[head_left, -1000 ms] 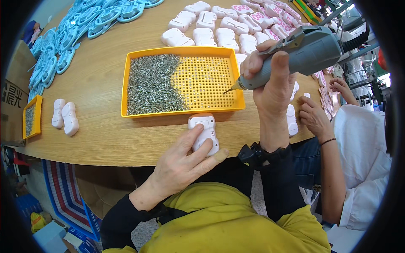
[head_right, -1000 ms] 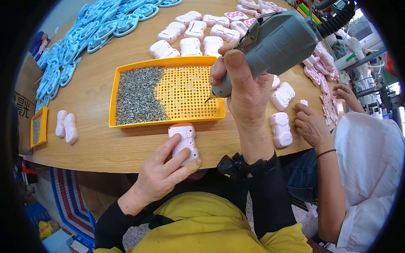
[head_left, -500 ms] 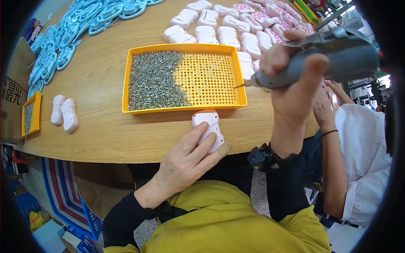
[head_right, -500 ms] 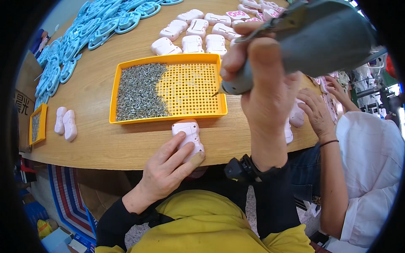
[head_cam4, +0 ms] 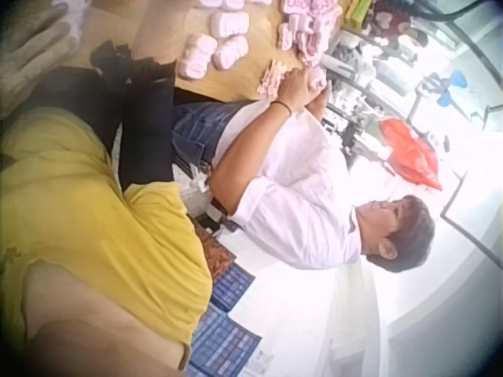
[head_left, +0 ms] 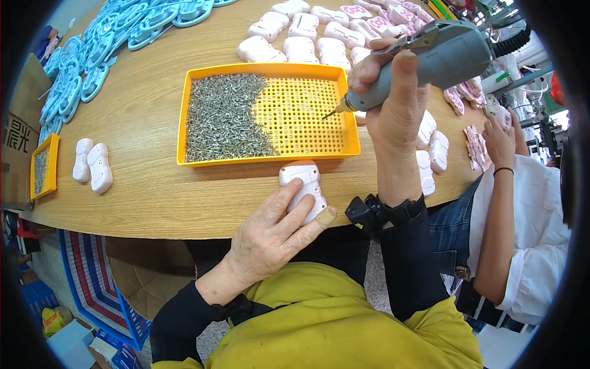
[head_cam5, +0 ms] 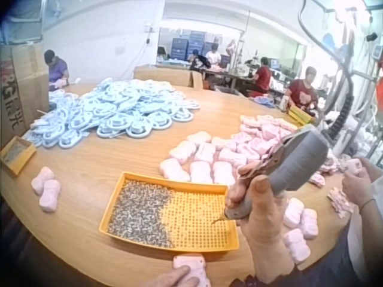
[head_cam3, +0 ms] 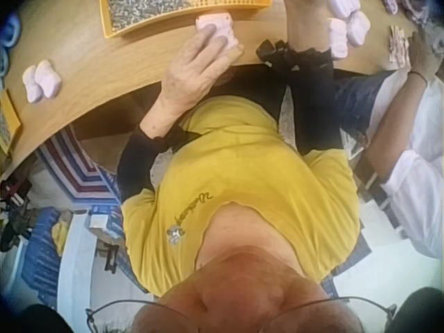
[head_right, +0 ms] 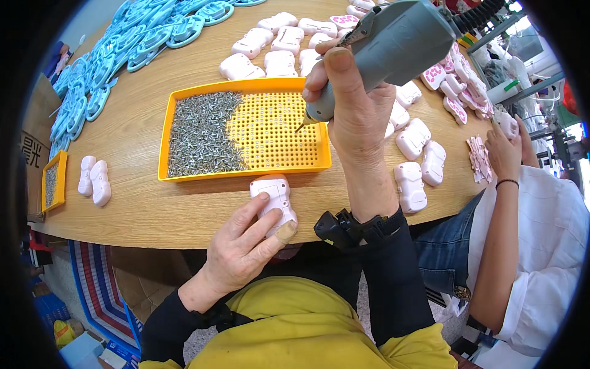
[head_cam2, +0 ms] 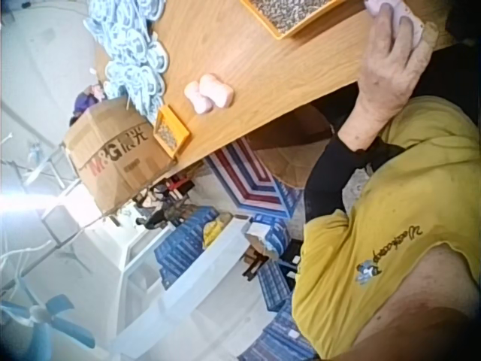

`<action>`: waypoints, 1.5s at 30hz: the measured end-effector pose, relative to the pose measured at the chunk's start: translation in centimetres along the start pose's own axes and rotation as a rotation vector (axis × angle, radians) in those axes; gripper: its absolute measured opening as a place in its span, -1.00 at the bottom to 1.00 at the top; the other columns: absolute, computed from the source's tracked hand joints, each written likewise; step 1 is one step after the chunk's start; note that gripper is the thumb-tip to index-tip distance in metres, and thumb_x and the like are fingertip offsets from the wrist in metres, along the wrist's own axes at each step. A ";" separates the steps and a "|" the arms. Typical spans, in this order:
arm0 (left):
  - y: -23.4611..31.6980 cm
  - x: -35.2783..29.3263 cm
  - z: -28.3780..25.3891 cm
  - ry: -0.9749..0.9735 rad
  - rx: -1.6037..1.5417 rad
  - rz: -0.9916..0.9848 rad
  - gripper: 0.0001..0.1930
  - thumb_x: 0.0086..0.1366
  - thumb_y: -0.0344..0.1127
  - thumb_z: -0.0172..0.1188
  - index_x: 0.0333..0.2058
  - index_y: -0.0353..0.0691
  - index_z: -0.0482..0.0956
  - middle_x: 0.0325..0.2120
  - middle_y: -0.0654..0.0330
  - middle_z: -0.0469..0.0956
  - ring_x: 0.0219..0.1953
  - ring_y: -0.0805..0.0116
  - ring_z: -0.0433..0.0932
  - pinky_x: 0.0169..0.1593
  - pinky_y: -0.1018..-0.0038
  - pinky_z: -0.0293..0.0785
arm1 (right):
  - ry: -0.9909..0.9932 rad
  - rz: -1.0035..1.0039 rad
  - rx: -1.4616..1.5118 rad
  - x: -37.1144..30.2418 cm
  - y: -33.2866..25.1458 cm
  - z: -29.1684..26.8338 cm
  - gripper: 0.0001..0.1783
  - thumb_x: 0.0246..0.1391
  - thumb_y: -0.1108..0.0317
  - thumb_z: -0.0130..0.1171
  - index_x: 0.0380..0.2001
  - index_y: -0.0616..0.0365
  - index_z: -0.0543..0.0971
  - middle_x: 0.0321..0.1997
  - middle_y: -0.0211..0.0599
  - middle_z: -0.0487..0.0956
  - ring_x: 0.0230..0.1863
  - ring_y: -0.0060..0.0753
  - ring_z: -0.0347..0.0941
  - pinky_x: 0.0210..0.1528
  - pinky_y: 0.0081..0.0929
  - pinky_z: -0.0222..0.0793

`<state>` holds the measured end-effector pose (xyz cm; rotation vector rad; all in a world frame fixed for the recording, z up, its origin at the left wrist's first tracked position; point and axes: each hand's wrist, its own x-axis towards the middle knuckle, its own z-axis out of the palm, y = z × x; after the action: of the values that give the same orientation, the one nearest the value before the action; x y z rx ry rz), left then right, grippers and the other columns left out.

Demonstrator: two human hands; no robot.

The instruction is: Manually assemble small plastic housings using an electric screwdriver and organized components.

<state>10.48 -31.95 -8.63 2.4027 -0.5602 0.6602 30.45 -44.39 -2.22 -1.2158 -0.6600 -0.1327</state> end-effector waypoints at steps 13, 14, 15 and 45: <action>-0.1 -0.3 0.1 0.021 -0.022 0.000 -0.53 0.06 -0.44 0.30 0.01 -0.07 0.56 -0.12 0.18 0.54 0.04 0.00 0.48 0.04 0.14 0.54 | -0.028 -0.023 -0.035 0.2 -0.3 0.2 -0.42 0.07 -0.16 0.25 -0.18 0.18 0.50 -0.57 -0.38 0.49 -0.53 -0.50 0.38 -0.41 -0.46 0.33; -0.1 -0.3 0.2 0.015 -0.020 -0.012 -0.53 0.07 -0.42 0.31 0.02 -0.07 0.55 -0.11 0.18 0.54 0.05 0.00 0.46 0.08 0.09 0.49 | -0.029 -0.023 -0.035 0.2 -0.7 0.2 -0.42 0.07 -0.16 0.25 -0.18 0.18 0.50 -0.57 -0.38 0.49 -0.53 -0.50 0.38 -0.41 -0.46 0.33; -0.1 -0.3 0.1 0.010 -0.018 -0.024 -0.53 0.08 -0.40 0.32 0.03 -0.07 0.54 -0.10 0.19 0.54 0.07 -0.01 0.44 0.12 0.03 0.44 | -0.012 -0.018 -0.025 0.3 -1.4 0.2 -0.37 0.06 -0.21 0.24 -0.15 0.20 0.49 -0.56 -0.41 0.47 -0.53 -0.51 0.36 -0.40 -0.46 0.31; 0.2 -0.8 0.5 0.029 0.121 0.008 -0.65 0.11 -0.34 0.29 -0.07 -0.06 0.60 -0.11 0.21 0.56 0.04 0.09 0.51 0.15 0.06 0.37 | -0.176 0.239 -0.067 -6.7 -6.9 3.7 -0.15 -0.06 -0.43 0.16 -0.15 0.24 0.38 -0.61 -0.44 0.38 -0.63 -0.53 0.30 -0.57 -0.57 0.23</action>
<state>9.88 -32.22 -9.32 2.4997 -0.5322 0.7509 20.56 -45.26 0.51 -1.3715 -0.6609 0.1540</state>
